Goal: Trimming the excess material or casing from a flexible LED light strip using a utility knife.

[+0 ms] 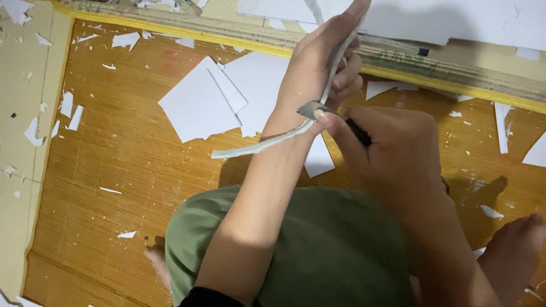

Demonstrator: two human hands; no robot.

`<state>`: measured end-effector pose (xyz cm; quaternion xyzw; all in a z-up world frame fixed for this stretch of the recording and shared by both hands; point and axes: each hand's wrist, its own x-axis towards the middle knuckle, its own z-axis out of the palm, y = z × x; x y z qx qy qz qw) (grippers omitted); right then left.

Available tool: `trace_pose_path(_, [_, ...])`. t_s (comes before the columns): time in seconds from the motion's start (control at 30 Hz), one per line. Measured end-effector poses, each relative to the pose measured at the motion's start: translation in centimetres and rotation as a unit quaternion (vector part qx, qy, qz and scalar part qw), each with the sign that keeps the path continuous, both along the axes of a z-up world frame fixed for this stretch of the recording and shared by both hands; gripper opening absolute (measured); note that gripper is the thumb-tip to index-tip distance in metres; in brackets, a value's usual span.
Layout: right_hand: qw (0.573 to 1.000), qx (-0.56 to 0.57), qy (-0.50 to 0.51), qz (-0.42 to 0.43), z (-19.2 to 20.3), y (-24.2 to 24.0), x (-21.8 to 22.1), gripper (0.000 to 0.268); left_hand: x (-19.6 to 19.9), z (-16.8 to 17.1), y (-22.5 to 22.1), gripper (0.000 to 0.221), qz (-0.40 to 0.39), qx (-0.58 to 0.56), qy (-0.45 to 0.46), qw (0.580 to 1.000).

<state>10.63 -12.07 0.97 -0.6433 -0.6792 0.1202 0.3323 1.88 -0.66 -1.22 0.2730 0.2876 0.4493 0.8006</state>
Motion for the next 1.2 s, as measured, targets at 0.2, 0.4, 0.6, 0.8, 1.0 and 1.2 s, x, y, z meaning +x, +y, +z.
trace_pose_path(0.2, [1.000,0.018,0.016,0.020,-0.2,0.1,-0.7,0.028,0.3,-0.7,-0.1,0.034,-0.002,-0.076,-0.052,0.996])
trace_pose_path(0.4, [0.999,0.011,-0.029,0.023,-0.3,0.0,-1.4,0.038,0.0,-1.7,0.5,0.035,0.010,-0.080,-0.059,0.995])
trace_pose_path(0.6, [0.999,0.011,-0.001,-0.031,-0.4,-0.1,-1.0,0.048,0.2,-0.7,0.0,0.039,0.046,-0.079,-0.018,0.996])
trace_pose_path(0.8, [1.000,-0.008,0.021,-0.021,-0.1,0.0,-1.2,0.046,-0.2,-0.6,0.1,0.040,0.050,-0.055,-0.001,0.997])
trace_pose_path(1.0, [0.999,-0.012,-0.028,-0.040,-0.4,-0.2,-1.2,0.053,0.0,-1.1,0.3,0.034,0.083,-0.101,0.011,0.991])
trace_pose_path(1.2, [0.999,-0.032,0.031,-0.025,-0.1,0.0,-1.0,0.047,-0.2,-1.0,0.3,0.037,0.098,-0.086,0.034,0.991])
